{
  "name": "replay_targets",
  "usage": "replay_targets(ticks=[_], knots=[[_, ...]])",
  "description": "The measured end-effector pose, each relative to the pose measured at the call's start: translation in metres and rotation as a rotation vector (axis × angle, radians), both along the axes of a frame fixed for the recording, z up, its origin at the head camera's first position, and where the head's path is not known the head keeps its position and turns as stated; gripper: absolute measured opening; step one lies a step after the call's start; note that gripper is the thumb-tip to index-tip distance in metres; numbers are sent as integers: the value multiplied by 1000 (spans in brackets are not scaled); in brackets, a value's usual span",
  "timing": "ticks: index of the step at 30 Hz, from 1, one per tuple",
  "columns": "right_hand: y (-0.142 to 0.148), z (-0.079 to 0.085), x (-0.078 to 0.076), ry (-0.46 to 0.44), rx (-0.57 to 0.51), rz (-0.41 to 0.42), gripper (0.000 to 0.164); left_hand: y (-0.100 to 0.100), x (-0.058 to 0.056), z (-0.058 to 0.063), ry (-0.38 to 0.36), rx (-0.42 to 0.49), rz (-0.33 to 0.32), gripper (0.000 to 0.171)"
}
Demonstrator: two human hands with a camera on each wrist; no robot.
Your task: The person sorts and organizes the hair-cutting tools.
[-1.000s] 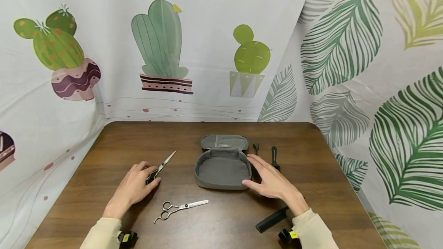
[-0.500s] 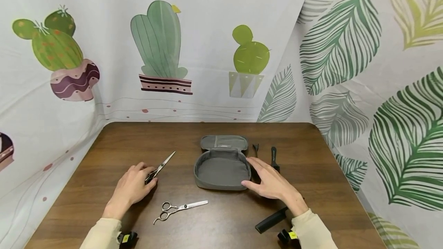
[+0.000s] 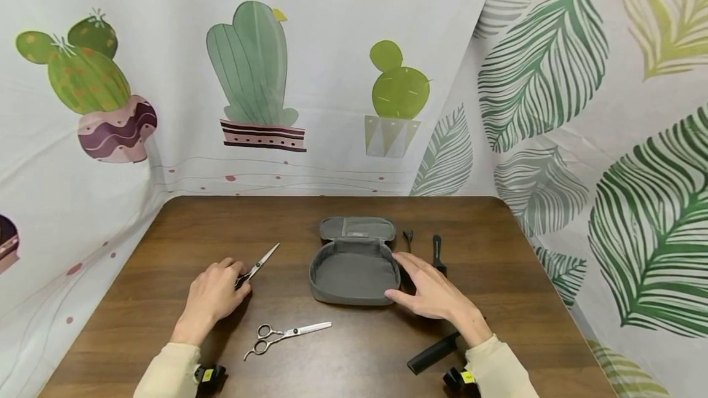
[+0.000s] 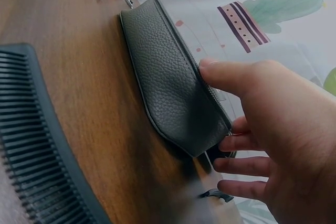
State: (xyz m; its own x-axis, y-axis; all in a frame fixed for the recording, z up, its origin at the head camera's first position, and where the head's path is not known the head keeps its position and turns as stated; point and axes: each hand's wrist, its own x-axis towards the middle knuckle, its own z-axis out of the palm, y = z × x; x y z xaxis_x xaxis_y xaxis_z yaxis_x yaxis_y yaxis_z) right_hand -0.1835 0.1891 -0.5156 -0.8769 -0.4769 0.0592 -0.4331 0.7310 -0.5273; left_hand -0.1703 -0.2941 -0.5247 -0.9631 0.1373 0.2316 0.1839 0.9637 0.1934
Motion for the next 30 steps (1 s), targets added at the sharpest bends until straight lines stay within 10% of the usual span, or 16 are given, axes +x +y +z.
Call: replay_targets(ticks=[30], knots=[[1,-1,0,-3,-10,5,86,12,-16,-3,-11,-26,-72,28]])
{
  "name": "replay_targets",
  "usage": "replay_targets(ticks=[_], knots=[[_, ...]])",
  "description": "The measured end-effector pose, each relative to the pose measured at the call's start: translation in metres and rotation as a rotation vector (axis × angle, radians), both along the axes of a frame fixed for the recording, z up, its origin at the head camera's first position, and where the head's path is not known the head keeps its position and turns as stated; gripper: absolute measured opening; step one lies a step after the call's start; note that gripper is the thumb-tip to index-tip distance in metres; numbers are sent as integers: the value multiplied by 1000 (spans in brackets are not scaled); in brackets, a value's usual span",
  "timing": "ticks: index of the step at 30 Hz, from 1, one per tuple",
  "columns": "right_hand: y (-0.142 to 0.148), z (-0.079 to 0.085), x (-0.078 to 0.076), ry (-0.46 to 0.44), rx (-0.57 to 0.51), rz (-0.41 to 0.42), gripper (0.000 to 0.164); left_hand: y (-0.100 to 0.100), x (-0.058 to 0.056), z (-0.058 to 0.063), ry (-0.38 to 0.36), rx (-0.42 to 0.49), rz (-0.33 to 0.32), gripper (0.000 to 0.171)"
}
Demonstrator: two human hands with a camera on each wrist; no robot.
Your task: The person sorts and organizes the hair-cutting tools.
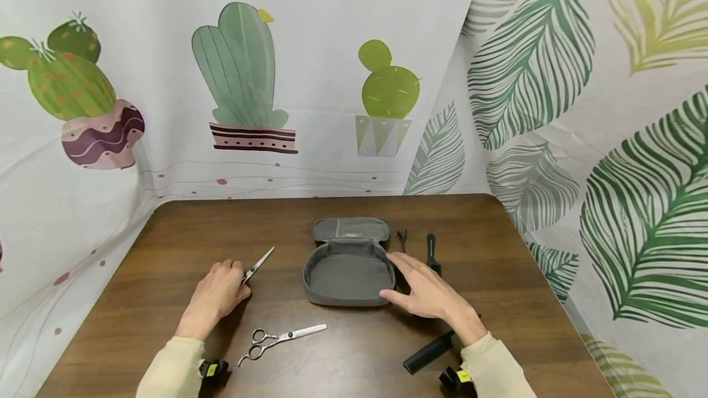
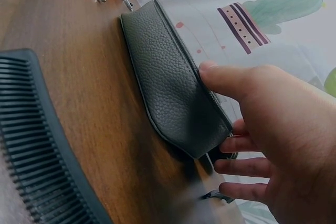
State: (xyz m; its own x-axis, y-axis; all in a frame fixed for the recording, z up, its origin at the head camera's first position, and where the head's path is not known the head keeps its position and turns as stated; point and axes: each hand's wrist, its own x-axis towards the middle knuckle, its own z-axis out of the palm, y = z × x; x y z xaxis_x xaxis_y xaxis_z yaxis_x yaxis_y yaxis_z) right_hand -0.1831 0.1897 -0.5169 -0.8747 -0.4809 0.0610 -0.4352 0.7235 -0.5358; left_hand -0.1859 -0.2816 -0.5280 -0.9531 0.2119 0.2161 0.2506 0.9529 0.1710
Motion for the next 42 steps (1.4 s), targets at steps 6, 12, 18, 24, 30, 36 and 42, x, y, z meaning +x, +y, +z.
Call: replay_targets(ticks=[6,12,18,24,30,36,42], knots=[[0,-1,0,-6,2,1,87,-12,-9,-29,167,-29,-76,30],[0,-1,-1,-2,-1,-7,87,-15,-15,-38,150,-15,-71,30],[-1,-3,0,7,-12,-4,86,-20,-18,-46,160,-10,-75,32],[-1,-3,0,-12,-17,2,87,-15,-7,-36,210,-7,-141,31],[2,-1,-1,-10,-19,-5,87,0,-2,-10,168,-13,-138,30],[3,0,0,-16,-17,-4,87,8,-2,-7,228,29,-166,24],[1,-1,-1,-2,-25,1,86,20,-2,-4,309,77,-223,23]])
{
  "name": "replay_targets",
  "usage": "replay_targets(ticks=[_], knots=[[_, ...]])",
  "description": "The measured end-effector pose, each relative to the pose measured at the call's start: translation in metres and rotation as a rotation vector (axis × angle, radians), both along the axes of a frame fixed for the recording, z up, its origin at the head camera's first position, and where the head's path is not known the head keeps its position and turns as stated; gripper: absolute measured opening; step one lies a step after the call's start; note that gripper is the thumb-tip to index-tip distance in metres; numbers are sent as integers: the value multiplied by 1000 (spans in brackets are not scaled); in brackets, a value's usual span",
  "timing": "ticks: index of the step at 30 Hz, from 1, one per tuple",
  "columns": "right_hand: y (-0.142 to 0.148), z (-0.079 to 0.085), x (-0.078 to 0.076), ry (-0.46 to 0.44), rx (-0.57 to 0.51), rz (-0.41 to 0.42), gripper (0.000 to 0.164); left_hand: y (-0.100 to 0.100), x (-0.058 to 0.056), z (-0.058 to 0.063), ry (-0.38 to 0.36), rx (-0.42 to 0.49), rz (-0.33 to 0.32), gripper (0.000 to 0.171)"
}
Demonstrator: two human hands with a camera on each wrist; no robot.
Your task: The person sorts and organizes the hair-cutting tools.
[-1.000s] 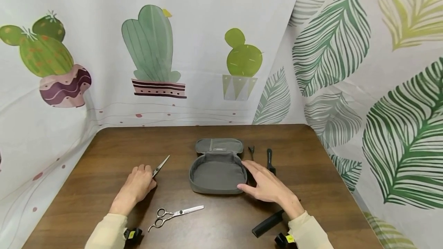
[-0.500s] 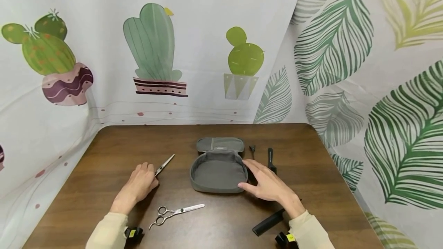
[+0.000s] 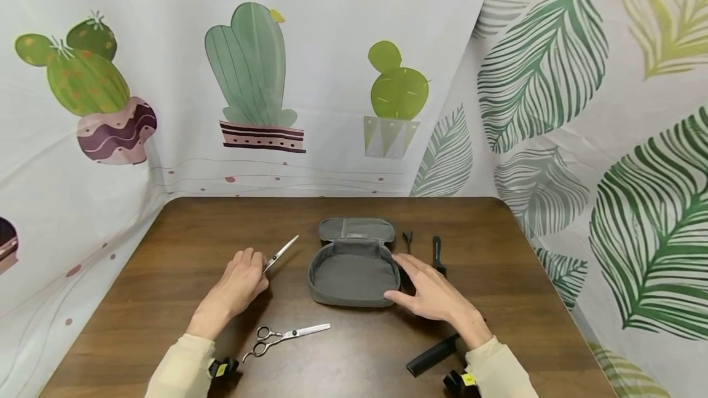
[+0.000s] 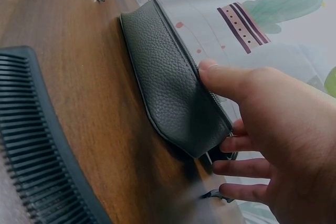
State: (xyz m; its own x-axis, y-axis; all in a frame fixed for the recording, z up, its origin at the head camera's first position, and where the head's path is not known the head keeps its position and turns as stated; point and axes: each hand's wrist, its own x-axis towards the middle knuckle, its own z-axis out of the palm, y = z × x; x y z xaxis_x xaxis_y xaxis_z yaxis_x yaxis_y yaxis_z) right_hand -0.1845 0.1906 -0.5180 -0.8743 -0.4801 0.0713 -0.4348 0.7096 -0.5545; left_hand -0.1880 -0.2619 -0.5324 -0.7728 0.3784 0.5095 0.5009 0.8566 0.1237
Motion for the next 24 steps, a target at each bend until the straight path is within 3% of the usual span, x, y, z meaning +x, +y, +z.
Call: replay_targets(ticks=[4,5,11,18,24], knots=[[0,1,-1,12,5,2,86,14,2,11,18,-12,-26,25],[0,1,-1,14,7,3,86,19,6,19,-6,-17,-28,27],[0,1,0,24,17,0,86,41,13,42,-57,-74,-12,28],[-1,0,0,27,14,-2,86,63,18,54,-34,-97,-60,27],[-1,2,1,27,16,-3,85,78,21,55,-17,-136,-102,30]])
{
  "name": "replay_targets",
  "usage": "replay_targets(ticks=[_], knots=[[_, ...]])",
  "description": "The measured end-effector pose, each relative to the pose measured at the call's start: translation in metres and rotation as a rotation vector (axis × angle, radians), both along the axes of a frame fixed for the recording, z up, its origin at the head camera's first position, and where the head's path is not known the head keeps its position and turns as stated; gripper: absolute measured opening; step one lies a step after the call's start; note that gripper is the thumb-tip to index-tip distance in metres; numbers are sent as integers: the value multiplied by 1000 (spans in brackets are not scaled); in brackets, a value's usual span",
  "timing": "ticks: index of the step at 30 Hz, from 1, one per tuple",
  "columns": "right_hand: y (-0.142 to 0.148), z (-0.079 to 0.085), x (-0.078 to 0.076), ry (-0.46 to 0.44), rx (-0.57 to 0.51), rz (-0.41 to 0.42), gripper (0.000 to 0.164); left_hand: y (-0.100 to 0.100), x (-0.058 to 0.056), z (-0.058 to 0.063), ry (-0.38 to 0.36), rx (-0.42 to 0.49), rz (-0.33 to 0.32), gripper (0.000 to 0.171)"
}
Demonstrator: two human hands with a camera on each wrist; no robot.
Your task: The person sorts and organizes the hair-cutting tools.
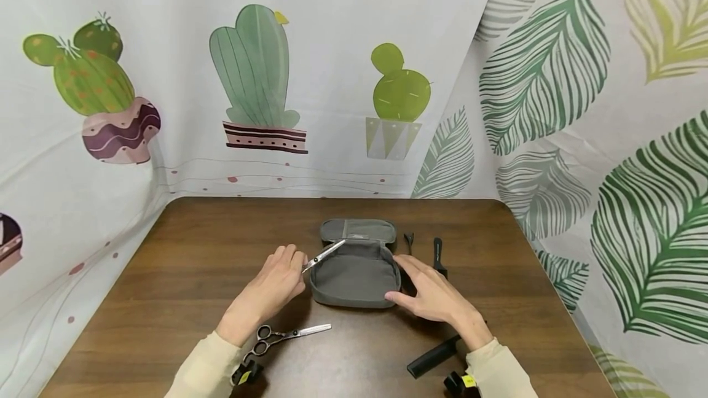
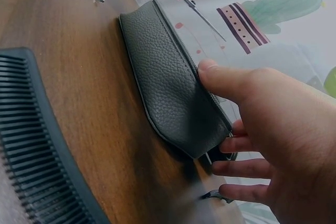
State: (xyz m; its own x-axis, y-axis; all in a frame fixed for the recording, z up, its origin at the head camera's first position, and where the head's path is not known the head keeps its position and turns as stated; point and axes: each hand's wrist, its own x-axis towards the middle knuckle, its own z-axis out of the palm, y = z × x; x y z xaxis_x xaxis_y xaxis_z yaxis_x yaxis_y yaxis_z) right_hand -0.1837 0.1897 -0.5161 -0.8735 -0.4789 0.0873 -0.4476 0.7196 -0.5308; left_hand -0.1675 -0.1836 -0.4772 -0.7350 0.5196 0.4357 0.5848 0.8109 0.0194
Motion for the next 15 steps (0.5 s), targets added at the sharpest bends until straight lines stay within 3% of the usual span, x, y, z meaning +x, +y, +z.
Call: replay_targets(ticks=[9,15], knots=[[0,2,0,15,10,-6,85,23,5,4,35,-10,-72,30],[-1,2,1,23,26,-17,85,33,6,4,37,-67,-96,30]])
